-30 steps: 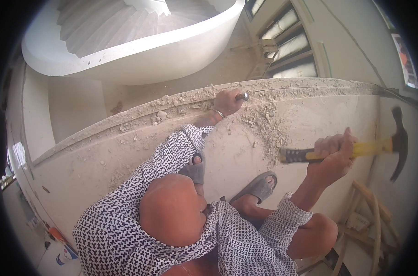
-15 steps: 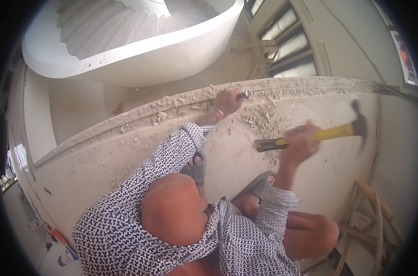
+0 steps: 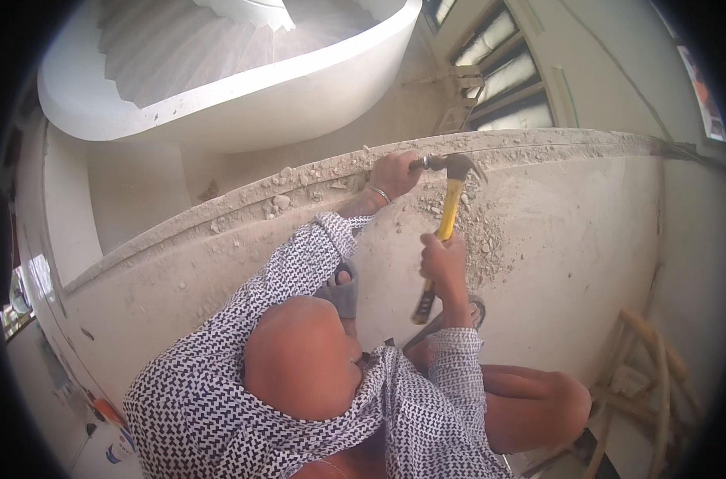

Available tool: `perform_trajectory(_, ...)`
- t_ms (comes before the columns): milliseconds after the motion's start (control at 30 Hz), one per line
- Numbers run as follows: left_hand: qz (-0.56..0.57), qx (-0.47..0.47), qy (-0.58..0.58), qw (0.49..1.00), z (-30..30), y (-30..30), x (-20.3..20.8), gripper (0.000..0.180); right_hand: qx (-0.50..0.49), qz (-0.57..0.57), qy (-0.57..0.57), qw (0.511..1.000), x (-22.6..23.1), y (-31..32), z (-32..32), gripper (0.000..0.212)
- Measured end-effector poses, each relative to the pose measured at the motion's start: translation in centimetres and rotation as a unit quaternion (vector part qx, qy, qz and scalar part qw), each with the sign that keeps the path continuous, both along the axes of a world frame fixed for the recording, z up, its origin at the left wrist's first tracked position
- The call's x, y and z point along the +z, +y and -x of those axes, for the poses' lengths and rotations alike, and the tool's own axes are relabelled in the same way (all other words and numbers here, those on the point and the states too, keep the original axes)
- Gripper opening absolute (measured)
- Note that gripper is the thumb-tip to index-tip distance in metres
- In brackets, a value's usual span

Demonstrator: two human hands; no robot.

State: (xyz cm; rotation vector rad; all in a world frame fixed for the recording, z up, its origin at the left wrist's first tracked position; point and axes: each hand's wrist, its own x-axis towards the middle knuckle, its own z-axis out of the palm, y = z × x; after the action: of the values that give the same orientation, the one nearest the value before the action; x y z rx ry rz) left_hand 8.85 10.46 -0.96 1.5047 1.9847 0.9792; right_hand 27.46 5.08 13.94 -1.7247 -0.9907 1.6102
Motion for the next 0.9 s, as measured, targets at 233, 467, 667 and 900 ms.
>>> perform_trajectory(233, -0.003, 0.022, -0.001, 1.000, 1.5, -0.4, -0.6, 0.024, -0.133, -0.112, 0.064, 0.983, 11.6, 6.5, -1.2, 0.032)
perform_trajectory(467, 0.014, 0.010, 0.019, 1.000, 1.0, -0.2, -0.8, 0.023, 0.064, 0.192, 0.050, 0.978, 2.0, 0.5, 3.8, 0.023)
perform_trajectory(667, 0.058, -0.004, 0.023, 0.998, 1.9, -0.3, -0.9, 0.025, -0.120, -0.070, 0.050, 0.989, 9.8, 6.2, 0.1, 0.022)
perform_trajectory(900, -0.027, 0.002, 0.009, 1.000, 3.3, -1.2, -0.6, 0.022, -0.159, 0.018, 0.087, 0.983, 6.7, 2.4, 0.8, 0.023)
